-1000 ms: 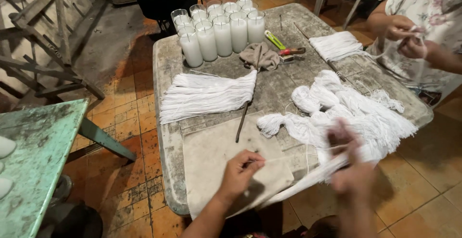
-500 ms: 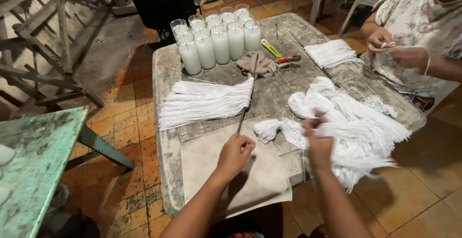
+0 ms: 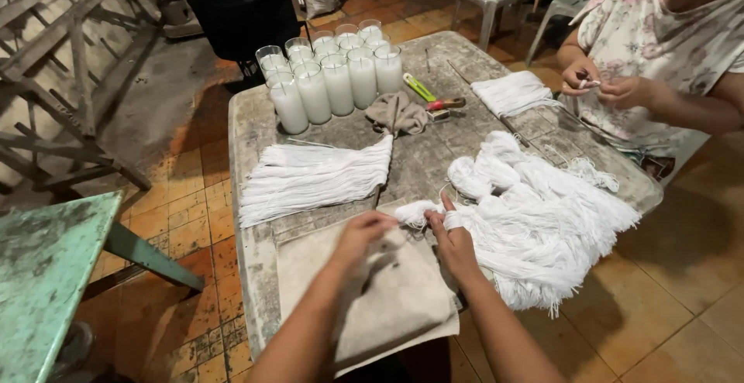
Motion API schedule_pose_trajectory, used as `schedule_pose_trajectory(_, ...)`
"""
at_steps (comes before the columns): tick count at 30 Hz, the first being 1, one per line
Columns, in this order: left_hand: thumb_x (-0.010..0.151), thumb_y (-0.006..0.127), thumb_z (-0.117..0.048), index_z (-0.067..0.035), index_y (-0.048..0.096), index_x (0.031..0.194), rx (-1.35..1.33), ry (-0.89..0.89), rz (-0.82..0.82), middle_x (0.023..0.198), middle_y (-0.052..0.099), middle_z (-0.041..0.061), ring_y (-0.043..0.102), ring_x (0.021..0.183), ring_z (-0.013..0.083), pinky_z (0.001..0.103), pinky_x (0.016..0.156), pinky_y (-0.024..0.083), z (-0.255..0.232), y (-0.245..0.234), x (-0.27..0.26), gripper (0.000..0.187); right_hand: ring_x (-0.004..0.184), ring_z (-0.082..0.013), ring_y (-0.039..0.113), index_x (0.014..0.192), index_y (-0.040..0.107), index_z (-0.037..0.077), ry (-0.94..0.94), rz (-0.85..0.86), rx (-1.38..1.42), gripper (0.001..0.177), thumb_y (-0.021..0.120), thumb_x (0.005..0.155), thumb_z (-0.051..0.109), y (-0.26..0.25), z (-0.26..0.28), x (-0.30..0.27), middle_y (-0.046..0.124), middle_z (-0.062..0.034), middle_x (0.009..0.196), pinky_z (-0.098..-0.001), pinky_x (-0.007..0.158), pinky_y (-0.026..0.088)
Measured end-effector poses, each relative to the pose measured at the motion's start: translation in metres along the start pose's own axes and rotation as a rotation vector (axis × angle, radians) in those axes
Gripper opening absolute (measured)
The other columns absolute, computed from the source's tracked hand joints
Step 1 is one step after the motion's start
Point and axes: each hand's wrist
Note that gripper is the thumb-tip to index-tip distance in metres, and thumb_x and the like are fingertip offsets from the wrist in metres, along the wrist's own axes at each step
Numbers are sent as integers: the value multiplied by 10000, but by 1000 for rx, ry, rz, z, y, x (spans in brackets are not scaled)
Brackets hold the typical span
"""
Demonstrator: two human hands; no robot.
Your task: Preparing candle wicks by tying knots in white cotton string
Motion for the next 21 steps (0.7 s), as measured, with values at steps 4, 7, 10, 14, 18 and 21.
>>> schedule_pose_trajectory(4, 891, 725, -130, -58, 770, 1001, -591, -79, -280, 949, 773, 112, 743, 899, 233, 365, 851, 566, -102, -65, -69, 139, 1295, -372, 602, 1648, 274, 178, -21, 47, -146, 684, 493, 1031, 379, -2, 7, 0, 676, -127, 1378, -524, 1105, 438)
schedule_pose_trajectory(7, 981, 648, -139, -63, 658, 872, -1381, 162, -712, 817, 670, 82, 674, 819, 272, 377, 851, 569, -49, -150, -53, 134, 1293, -351, 611, 1633, 307, 168, -26, 34, -169, 693, 524, 1013, 390, -1, 8, -3, 689, -117, 1359, -513, 1102, 451)
schedule_pose_trajectory(10, 981, 726, -225, -174, 694, 940, -751, 533, -741, 963, 741, 50, 719, 863, 207, 286, 749, 613, -40, -222, -89, 73, 1292, -174, 579, 1350, 628, 47, -163, -135, 10, 442, 648, 960, 253, 7, -27, 6, 736, -47, 1242, -328, 1165, 349)
schedule_pose_trajectory(14, 1009, 678, -189, -189, 651, 889, -913, 529, -772, 1021, 724, 31, 721, 989, 217, 306, 878, 616, -37, -207, -108, 123, 773, -115, 683, 1364, 552, 139, 81, -325, 497, 374, 620, 998, 169, -8, 14, -22, 743, -83, 1099, -197, 519, 442)
schedule_pose_trajectory(18, 796, 708, -258, -17, 608, 1014, -603, 332, -546, 1058, 665, 132, 690, 1054, 297, 390, 1025, 586, -29, -124, -109, 341, 567, -44, 443, 1267, 624, 163, -59, -559, 314, 251, 655, 1019, 183, -54, 72, -55, 690, -21, 935, -206, 442, 312)
schedule_pose_trajectory(21, 783, 739, -256, 27, 627, 1040, -405, 54, -444, 1165, 700, 157, 699, 1150, 344, 418, 790, 556, -41, -72, -106, 399, 644, -83, 563, 1064, 635, 130, -163, -595, 406, 132, 724, 969, 106, -91, 125, -102, 647, -28, 874, -194, 479, 417)
Point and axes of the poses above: each hand's wrist, its own x-axis towards the middle knuckle, its own y-axis out of the palm, z = x × y
